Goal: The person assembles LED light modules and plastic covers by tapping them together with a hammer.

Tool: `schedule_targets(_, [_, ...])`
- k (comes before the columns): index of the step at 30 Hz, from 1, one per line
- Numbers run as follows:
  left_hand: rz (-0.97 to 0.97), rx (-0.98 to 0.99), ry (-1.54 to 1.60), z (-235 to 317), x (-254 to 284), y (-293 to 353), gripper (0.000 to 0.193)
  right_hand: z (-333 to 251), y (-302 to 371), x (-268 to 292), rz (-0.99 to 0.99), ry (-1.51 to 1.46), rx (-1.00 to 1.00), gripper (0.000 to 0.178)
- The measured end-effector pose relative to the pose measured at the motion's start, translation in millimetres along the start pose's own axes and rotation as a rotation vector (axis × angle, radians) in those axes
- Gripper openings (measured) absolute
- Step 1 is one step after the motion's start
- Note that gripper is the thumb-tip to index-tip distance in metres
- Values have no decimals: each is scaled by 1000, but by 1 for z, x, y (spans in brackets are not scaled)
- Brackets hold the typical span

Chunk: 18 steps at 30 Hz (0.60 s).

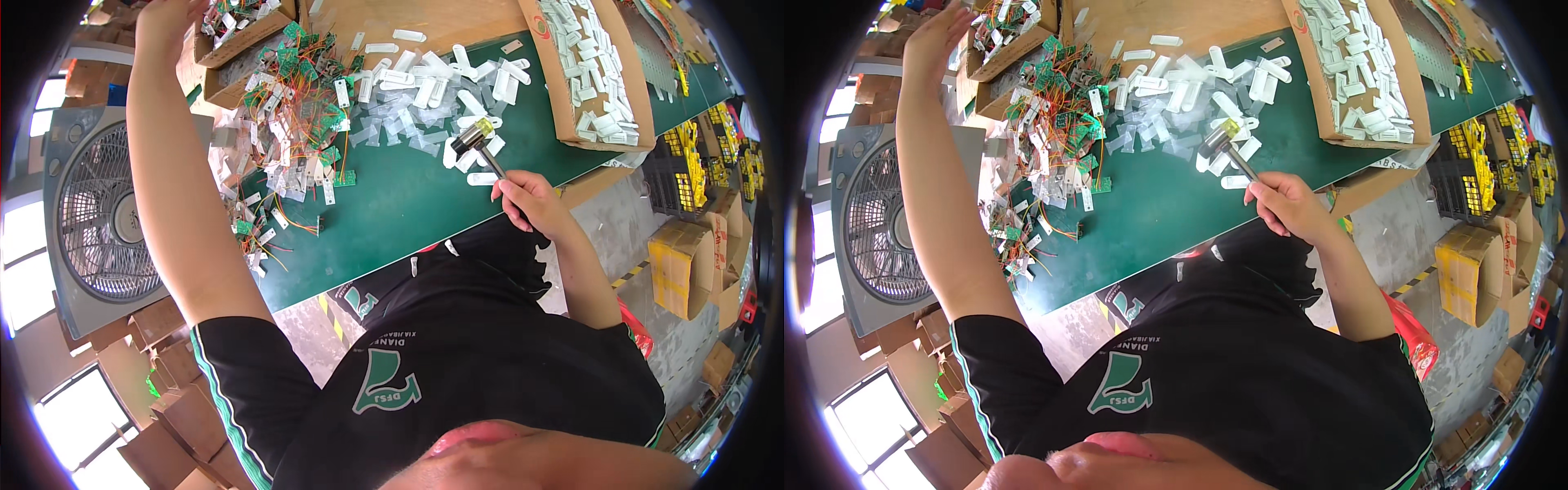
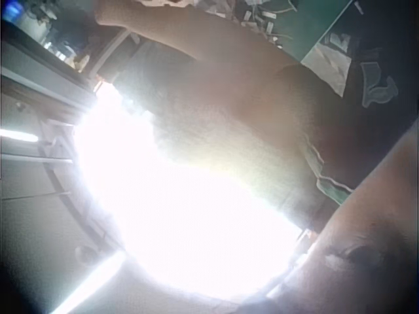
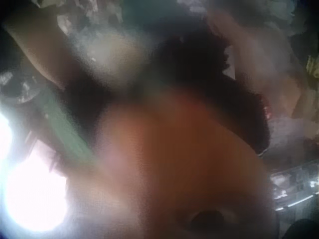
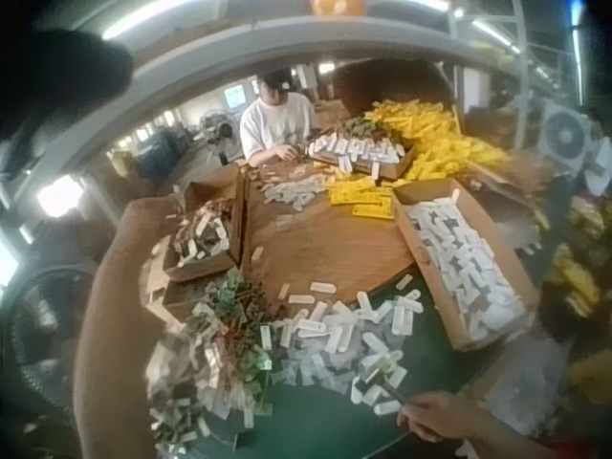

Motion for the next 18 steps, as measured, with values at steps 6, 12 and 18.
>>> schedule_targets(6, [-47,-344,-247,-82,-97,84,39,3,8,7,74,-22,-20,31])
schedule_targets(12, [-353,-289,-653,-169,-238,252,19,14,11,10,88,-90,120,33])
schedule_targets(18, [-386,-433,-799,-225,-263,299,18,22,11,5,144,-172,185,32])
Point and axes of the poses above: each hand's wrist, its own y-axis away from the middle knuckle, its own x-axis out of the back of the hand, z = x × y, the point moved 2 cm from there along -y, towards the middle knuckle, and after that the axes turned 8 degrees about -x, right-handed, at the moved point
